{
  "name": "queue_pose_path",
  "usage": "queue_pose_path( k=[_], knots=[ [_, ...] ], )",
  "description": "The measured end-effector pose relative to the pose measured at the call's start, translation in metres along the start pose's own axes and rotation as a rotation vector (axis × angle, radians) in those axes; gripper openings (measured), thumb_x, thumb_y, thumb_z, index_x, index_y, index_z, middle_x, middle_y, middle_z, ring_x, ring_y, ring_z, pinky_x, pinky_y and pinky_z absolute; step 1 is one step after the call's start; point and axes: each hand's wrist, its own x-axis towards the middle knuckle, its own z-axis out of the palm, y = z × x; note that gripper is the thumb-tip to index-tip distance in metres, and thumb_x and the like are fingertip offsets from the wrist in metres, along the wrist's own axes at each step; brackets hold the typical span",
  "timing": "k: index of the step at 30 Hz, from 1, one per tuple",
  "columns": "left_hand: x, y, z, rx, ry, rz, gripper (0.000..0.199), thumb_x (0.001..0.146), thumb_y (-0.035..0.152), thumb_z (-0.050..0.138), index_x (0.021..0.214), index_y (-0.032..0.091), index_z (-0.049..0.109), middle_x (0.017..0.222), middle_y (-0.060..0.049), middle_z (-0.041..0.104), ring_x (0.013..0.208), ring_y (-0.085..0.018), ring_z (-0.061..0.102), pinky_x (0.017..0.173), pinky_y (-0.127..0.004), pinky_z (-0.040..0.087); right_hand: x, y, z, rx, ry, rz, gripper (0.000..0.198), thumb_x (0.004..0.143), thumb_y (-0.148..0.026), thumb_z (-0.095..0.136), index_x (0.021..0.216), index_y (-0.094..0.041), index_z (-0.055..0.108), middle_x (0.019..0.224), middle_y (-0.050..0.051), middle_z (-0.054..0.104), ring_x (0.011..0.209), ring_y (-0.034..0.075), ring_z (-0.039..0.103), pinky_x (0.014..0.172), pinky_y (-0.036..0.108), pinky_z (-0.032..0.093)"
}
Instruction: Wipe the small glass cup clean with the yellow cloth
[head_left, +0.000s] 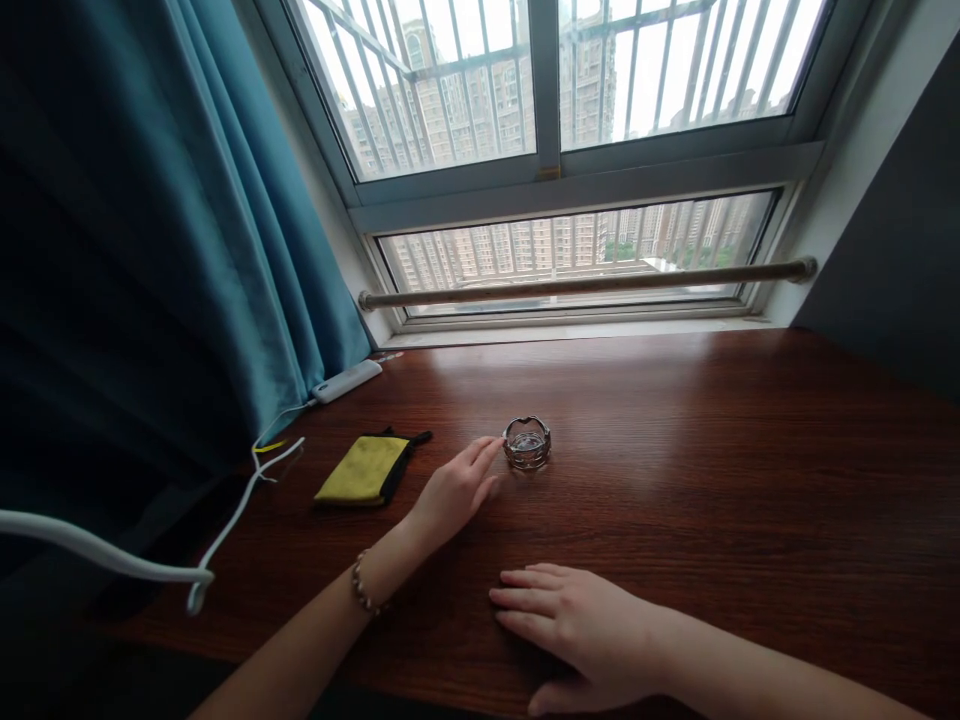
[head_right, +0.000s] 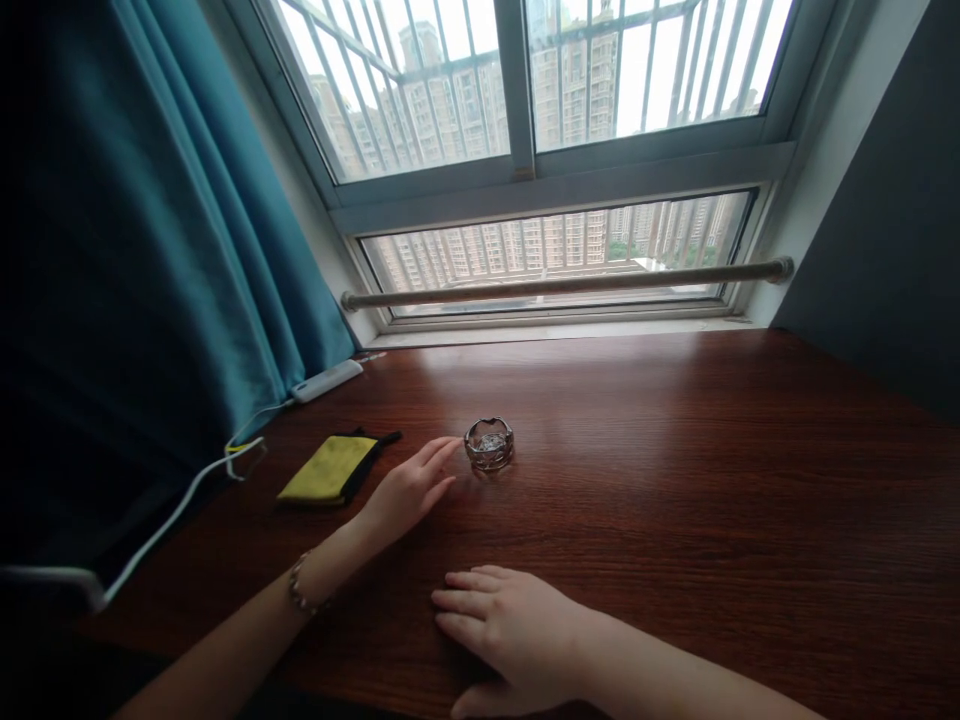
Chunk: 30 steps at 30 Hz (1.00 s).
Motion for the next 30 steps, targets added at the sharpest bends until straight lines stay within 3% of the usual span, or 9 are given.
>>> queue_pose_path(
  k=[3,7,11,14,17,20,24,27,30],
  knots=[
    [-0.031,-0.024,-0.008,0.08,0.01,-0.127,0.048,0.084,0.017,0.045,0.132,0.016,0.038,0.128,-0.01,0.049,0.115,-0.023,0.047,0.101,-0.037,0.036,0.0,0.001,0.0,0.013,-0.016,0.002,0.061,0.086,-0.039,0.053,0.137,-0.01,0.037,0.141,0.011,0.036,0.133,0.025,0.026,0.111,0.037,0.018],
    [-0.068,-0.057,-0.017,0.161,0.016,-0.326,0.04,0.08,0.014,0.043,0.116,0.002,0.052,0.12,-0.025,0.051,0.111,-0.037,0.047,0.094,-0.051,0.036,0.001,0.002,0.0,0.01,-0.021,0.009,0.061,0.086,-0.039,0.052,0.137,-0.01,0.036,0.141,0.011,0.035,0.133,0.024,0.025,0.111,0.037,0.018],
    [-0.085,-0.08,-0.025,0.126,-0.019,-0.437,0.026,0.08,0.016,0.039,0.09,0.009,0.062,0.088,-0.017,0.063,0.083,-0.032,0.06,0.075,-0.045,0.047,0.002,-0.001,-0.004,-0.009,-0.054,0.015,0.062,0.086,-0.041,0.051,0.137,-0.009,0.036,0.142,0.011,0.034,0.133,0.025,0.025,0.111,0.037,0.017],
    [-0.08,-0.082,-0.033,0.054,0.016,-0.485,0.024,0.08,0.022,0.042,0.089,0.013,0.062,0.089,-0.013,0.065,0.083,-0.029,0.061,0.076,-0.041,0.047,0.002,-0.004,-0.007,0.016,-0.073,0.019,0.064,0.086,-0.042,0.053,0.137,-0.007,0.036,0.141,0.013,0.035,0.133,0.026,0.025,0.112,0.037,0.017],
    [-0.069,-0.06,-0.043,-0.098,0.081,-0.492,0.025,0.081,0.029,0.047,0.096,0.015,0.061,0.096,-0.009,0.066,0.083,-0.023,0.062,0.08,-0.034,0.048,0.001,-0.002,-0.008,0.113,0.001,0.068,0.069,0.081,-0.043,0.06,0.137,-0.01,0.037,0.141,0.014,0.035,0.132,0.026,0.028,0.11,0.037,0.021],
    [-0.059,-0.011,-0.051,-0.306,0.105,-0.44,0.029,0.083,0.038,0.048,0.101,0.018,0.06,0.098,-0.003,0.067,0.083,-0.017,0.064,0.073,-0.023,0.051,0.001,-0.001,-0.009,0.429,0.239,0.168,0.069,0.08,-0.045,0.063,0.137,-0.016,0.038,0.141,0.013,0.036,0.129,0.024,0.033,0.107,0.038,0.028],
    [-0.042,0.059,-0.058,-0.929,0.063,-0.225,0.026,0.079,0.033,0.058,0.101,0.02,0.065,0.098,-0.004,0.068,0.086,-0.018,0.064,0.075,-0.025,0.053,0.006,-0.011,-0.02,0.989,0.515,0.117,0.069,0.082,-0.054,0.056,0.137,-0.019,0.034,0.137,0.012,0.041,0.124,0.025,0.042,0.103,0.04,0.033],
    [-0.017,0.094,-0.059,-1.113,0.106,-0.114,0.016,0.079,0.026,0.058,0.089,0.021,0.07,0.101,-0.004,0.068,0.096,-0.019,0.062,0.089,-0.028,0.047,0.003,-0.025,-0.037,0.89,0.781,0.258,0.048,0.086,-0.044,0.056,0.124,-0.018,0.045,0.129,0.011,0.049,0.118,0.025,0.047,0.101,0.04,0.036],
    [0.015,0.116,-0.057,-1.563,0.029,-0.091,0.016,0.076,0.024,0.063,0.09,0.017,0.068,0.108,-0.007,0.064,0.103,-0.02,0.058,0.091,-0.027,0.046,-0.009,-0.036,-0.059,0.38,0.947,0.47,0.038,0.088,-0.037,0.051,0.12,-0.017,0.046,0.118,0.012,0.056,0.108,0.027,0.053,0.092,0.04,0.044]
  ],
)
